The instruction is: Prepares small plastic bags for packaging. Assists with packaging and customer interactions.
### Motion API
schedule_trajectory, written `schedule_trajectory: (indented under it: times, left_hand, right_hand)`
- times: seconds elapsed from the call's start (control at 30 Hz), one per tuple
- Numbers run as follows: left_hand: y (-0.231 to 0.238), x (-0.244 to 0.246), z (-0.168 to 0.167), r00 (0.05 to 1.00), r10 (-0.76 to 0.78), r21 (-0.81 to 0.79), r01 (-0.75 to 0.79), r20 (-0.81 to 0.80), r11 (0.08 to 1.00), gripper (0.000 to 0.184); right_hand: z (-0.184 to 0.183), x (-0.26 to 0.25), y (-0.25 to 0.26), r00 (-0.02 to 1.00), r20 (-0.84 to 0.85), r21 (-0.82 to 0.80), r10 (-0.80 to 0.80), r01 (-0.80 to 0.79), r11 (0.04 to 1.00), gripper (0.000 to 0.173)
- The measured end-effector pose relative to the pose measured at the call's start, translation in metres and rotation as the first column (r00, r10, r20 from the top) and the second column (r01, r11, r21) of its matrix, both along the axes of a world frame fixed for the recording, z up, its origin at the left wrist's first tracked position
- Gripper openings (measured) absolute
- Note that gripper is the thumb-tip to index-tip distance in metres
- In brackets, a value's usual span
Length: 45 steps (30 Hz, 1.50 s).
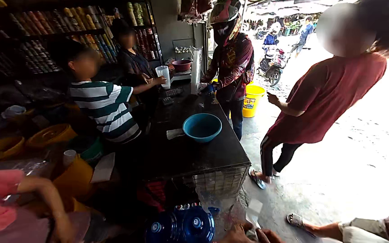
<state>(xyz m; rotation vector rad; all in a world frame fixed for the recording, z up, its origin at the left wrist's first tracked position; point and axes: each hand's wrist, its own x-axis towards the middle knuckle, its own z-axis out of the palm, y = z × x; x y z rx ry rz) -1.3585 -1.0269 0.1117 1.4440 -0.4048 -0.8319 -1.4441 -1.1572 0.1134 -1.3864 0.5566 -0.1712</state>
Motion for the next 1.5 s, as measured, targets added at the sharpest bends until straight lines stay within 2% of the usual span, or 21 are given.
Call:
schedule_trajectory:
  times: [0.07, 0.1, 0.17, 0.2, 0.23, 0.27, 0.3, 0.33, 0.4, 0.47, 0.5, 0.6, 0.77, 0.87, 0.93, 1.0, 1.07, 1.13, 1.2, 1.33, 1.5]
  left_hand:
    - [0.012, 0.013, 0.001, 0.994, -0.075, -0.072, 0.070, -0.078, 0.995, 0.017]
    - [0.018, 0.023, 0.004, 0.997, -0.049, -0.085, 0.044, -0.064, 0.995, 0.012]
    - [0.033, 0.048, 0.016, 0.982, 0.178, -0.132, -0.169, 0.060, 0.977, 0.009]
    - [0.043, 0.067, 0.021, 0.910, 0.356, -0.125, -0.336, 0.213, 0.933, 0.011]
    - [0.053, 0.092, 0.025, 0.737, 0.507, -0.088, -0.528, 0.446, 0.845, 0.016]
    - [0.066, 0.122, 0.028, 0.528, 0.511, -0.008, -0.691, 0.678, 0.723, 0.024]
    - [0.083, 0.156, 0.030, 0.383, 0.377, 0.097, -0.799, 0.843, 0.594, 0.034]
    - [0.101, 0.190, 0.028, 0.353, 0.222, 0.209, -0.847, 0.909, 0.489, 0.046]
    - [0.133, 0.250, 0.013, 0.442, 0.014, 0.408, -0.839, 0.897, 0.358, 0.058]
    - [0.152, 0.287, 0.008, 0.588, -0.053, 0.573, -0.758, 0.807, 0.311, 0.055]
    - [0.158, 0.298, 0.010, 0.615, -0.064, 0.603, -0.739, 0.786, 0.300, 0.051]
    - [0.171, 0.330, 0.031, 0.619, -0.040, 0.604, -0.749, 0.784, 0.273, 0.043]
    - [0.203, 0.406, 0.029, 0.674, 0.020, 0.659, -0.728, 0.739, 0.188, 0.063]
    - [0.216, 0.452, 0.020, 0.630, 0.073, 0.615, -0.773, 0.773, 0.155, 0.070]
    - [0.212, 0.466, 0.024, 0.560, 0.104, 0.535, -0.822, 0.822, 0.196, 0.066]
    - [0.194, 0.447, 0.046, 0.502, 0.048, 0.462, -0.827, 0.864, 0.320, 0.052]
    - [0.173, 0.397, 0.066, 0.575, -0.089, 0.548, -0.706, 0.814, 0.449, 0.046]
    - [0.164, 0.345, 0.056, 0.662, -0.209, 0.672, -0.588, 0.720, 0.451, 0.057]
    - [0.168, 0.331, 0.035, 0.673, -0.230, 0.693, -0.575, 0.703, 0.435, 0.078]
    - [0.181, 0.402, 0.012, 0.543, -0.181, 0.556, -0.681, 0.820, 0.476, 0.080]
    - [0.213, 0.509, 0.014, 0.591, -0.173, 0.605, -0.691, 0.788, 0.397, 0.073]
  right_hand:
    - [0.002, -0.004, -0.004, 1.000, -0.016, 0.005, -0.023, 0.023, 1.000, 0.011]
    - [0.004, -0.005, -0.006, 0.999, -0.020, 0.027, -0.035, 0.035, 0.999, 0.010]
    - [0.007, -0.004, -0.009, 0.998, -0.024, 0.097, -0.059, 0.061, 0.993, 0.009]
    - [0.008, -0.001, -0.008, 0.997, -0.022, 0.147, -0.076, 0.078, 0.986, 0.010]
    - [0.008, 0.004, -0.007, 0.995, -0.020, 0.196, -0.094, 0.096, 0.976, 0.011]
    - [0.007, 0.008, -0.003, 0.993, -0.016, 0.227, -0.116, 0.116, 0.967, 0.012]
    - [0.006, 0.013, 0.000, 0.992, -0.008, 0.232, -0.130, 0.128, 0.964, 0.013]
    - [0.006, 0.016, 0.005, 0.991, 0.001, 0.222, -0.134, 0.130, 0.966, 0.014]
    - [0.005, 0.017, 0.011, 0.993, 0.014, 0.162, -0.113, 0.109, 0.981, 0.014]
    - [0.003, 0.015, 0.012, 0.997, 0.021, 0.099, -0.080, 0.077, 0.992, 0.013]
    - [0.003, 0.013, 0.011, 0.997, 0.012, 0.085, -0.073, 0.072, 0.994, 0.013]
    - [0.003, 0.012, 0.008, 0.992, -0.040, 0.069, -0.116, 0.118, 0.991, 0.013]
    - [-0.002, 0.017, 0.008, 0.979, -0.068, 0.012, -0.194, 0.195, 0.981, 0.015]
    - [-0.002, 0.026, 0.010, 0.964, -0.077, -0.005, -0.255, 0.255, 0.967, 0.016]
    - [0.000, 0.029, 0.014, 0.950, -0.091, -0.018, -0.298, 0.298, 0.954, 0.016]
    - [0.006, 0.031, 0.015, 0.938, -0.092, -0.056, -0.335, 0.331, 0.942, 0.015]
    - [0.012, 0.032, 0.015, 0.924, -0.095, -0.094, -0.371, 0.363, 0.927, 0.013]
    - [0.016, 0.028, 0.015, 0.903, -0.092, -0.105, -0.419, 0.410, 0.906, 0.015]
    - [0.015, 0.028, 0.015, 0.881, -0.081, -0.100, -0.466, 0.458, 0.883, 0.015]
    - [0.012, 0.030, 0.005, 0.844, -0.055, -0.112, -0.534, 0.526, 0.843, 0.014]
    - [0.016, 0.043, -0.010, 0.858, 0.027, -0.078, -0.512, 0.513, 0.855, 0.011]
